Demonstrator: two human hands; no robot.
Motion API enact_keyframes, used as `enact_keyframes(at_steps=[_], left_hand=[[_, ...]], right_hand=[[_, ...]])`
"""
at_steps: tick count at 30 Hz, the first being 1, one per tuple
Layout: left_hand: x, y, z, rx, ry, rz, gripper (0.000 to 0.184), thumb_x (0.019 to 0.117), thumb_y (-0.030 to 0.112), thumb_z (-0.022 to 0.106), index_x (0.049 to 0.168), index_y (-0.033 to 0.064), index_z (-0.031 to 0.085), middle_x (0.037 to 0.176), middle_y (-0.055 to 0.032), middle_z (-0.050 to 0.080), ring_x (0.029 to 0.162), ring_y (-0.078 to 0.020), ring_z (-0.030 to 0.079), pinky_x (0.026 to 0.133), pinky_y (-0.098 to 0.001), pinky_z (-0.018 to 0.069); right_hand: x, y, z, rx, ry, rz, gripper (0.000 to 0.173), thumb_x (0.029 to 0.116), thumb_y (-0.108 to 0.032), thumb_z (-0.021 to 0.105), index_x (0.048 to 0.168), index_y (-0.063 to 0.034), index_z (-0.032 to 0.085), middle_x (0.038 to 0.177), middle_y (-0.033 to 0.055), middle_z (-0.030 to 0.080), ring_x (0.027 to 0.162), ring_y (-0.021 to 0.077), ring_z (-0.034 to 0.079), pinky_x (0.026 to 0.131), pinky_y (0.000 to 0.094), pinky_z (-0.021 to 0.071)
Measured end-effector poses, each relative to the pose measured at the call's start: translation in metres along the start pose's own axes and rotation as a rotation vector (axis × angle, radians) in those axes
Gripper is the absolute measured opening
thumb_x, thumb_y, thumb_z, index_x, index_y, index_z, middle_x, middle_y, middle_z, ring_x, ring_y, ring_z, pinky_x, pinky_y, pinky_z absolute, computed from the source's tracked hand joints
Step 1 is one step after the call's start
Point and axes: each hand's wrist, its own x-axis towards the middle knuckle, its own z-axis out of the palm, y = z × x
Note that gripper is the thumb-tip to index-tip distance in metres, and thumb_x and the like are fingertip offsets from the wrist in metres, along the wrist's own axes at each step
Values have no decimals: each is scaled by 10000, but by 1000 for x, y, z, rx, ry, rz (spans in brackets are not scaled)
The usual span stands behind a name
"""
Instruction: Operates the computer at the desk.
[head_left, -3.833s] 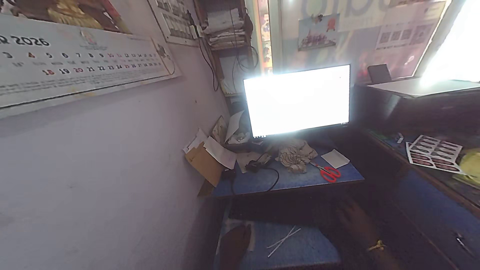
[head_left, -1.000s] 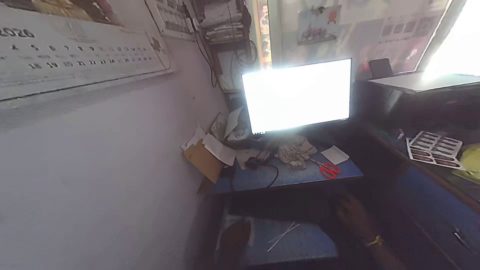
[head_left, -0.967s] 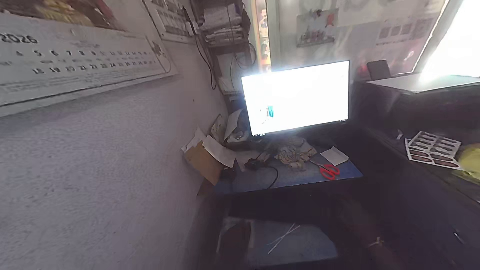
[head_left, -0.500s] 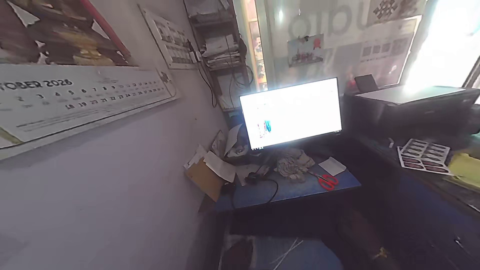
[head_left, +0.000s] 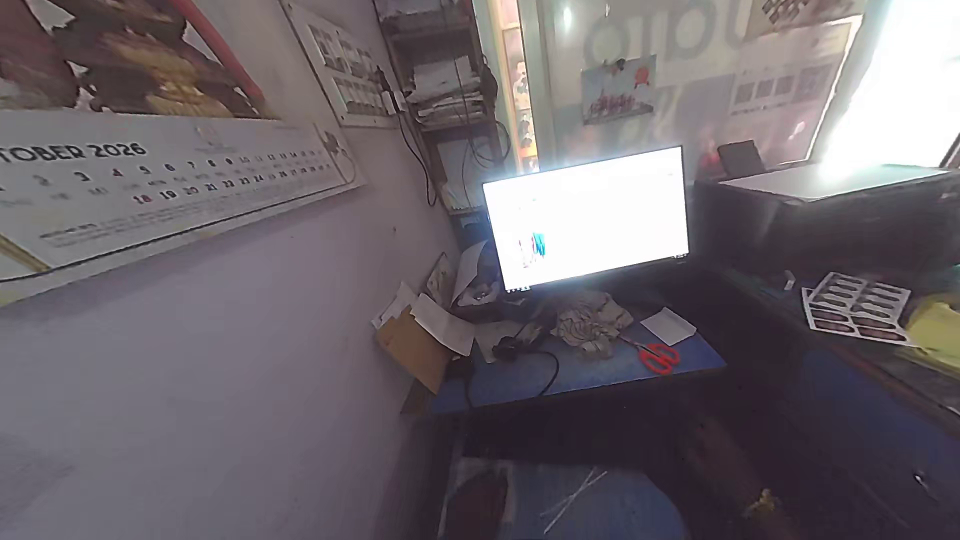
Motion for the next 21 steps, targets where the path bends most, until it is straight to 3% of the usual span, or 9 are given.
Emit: enact_keyframes(at_steps=[4, 10, 15, 21], left_hand=[[1, 4, -11, -65, -73, -74, 539, 1051, 520, 413, 1177, 115, 745, 1133, -153, 750, 1102, -347, 704, 943, -599, 540], [1, 8, -4, 51, -54, -67, 559, 1061, 525, 383, 1138, 109, 749, 1123, -154, 751, 1097, -352, 707, 930, -586, 547], [4, 8, -2, 58, -70, -87, 579, 1068, 533, 356, 1144, 109, 744, 1136, -148, 748, 1110, -338, 702, 935, -580, 542], [-1, -2, 5, -11, 48, -10, 570, 1070, 513, 378, 1120, 85, 752, 1072, -153, 753, 1062, -331, 715, 934, -551, 554]], right_hand=[[7, -2, -1, 3, -77, 4, 451, 1012, -273, 581, 1427, -100, 606, 1525, 186, 514, 1432, 360, 469, 1186, 523, 388], [3, 2, -2, -49, -50, 34, 457, 1010, -258, 574, 1428, -73, 596, 1532, 233, 487, 1424, 400, 472, 1164, 535, 411], [6, 7, 4, -47, 16, -2, 451, 986, -244, 594, 1412, -100, 620, 1492, 214, 535, 1378, 383, 526, 1122, 527, 459], [6, -3, 0, -49, 35, -59, 428, 977, -223, 605, 1384, -97, 644, 1479, 208, 550, 1361, 385, 542, 1114, 539, 466]])
